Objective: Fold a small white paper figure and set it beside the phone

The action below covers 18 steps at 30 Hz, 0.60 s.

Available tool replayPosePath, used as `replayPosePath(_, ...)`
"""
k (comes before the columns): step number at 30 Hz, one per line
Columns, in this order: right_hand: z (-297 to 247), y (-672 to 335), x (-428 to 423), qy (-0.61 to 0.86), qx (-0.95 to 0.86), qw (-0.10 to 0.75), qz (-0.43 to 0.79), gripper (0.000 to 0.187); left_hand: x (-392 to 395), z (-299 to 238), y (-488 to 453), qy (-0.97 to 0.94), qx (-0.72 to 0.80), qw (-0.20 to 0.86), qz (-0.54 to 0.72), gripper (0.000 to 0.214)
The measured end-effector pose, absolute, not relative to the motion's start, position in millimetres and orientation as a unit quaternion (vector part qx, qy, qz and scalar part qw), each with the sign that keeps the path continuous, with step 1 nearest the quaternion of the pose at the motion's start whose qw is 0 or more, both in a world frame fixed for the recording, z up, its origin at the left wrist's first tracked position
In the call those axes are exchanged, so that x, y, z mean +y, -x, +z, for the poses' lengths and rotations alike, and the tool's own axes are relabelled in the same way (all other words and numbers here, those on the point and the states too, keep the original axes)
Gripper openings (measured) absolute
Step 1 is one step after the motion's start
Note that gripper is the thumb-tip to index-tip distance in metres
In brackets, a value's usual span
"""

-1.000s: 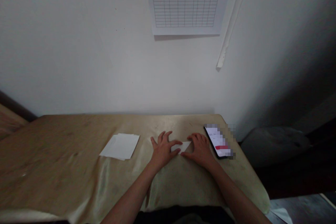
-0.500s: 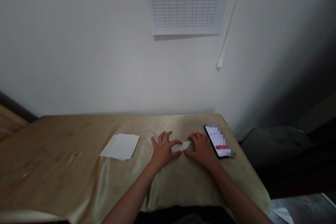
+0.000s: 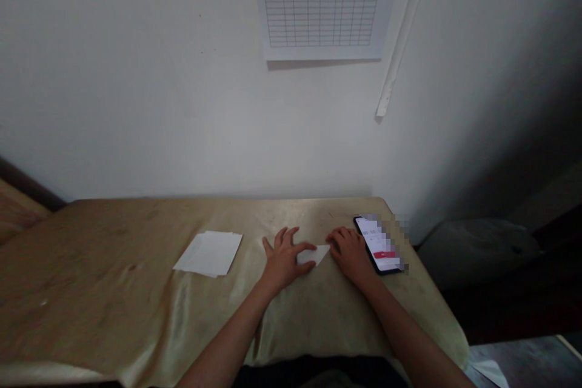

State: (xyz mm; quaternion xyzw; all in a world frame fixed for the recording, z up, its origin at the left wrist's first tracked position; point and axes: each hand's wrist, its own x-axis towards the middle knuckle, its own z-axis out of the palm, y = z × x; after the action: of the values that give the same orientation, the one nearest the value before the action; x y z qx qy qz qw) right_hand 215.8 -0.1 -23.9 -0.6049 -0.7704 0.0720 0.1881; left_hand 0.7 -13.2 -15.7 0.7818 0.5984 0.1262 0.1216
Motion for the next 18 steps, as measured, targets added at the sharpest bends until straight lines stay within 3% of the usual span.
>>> replayPosePath(18, -16, -216, -9, 0.595, -0.77, 0.204, 0.108, 0.027, -19, -13, -6, -0.777, 0.603, 0.117, 0.141, 0.041)
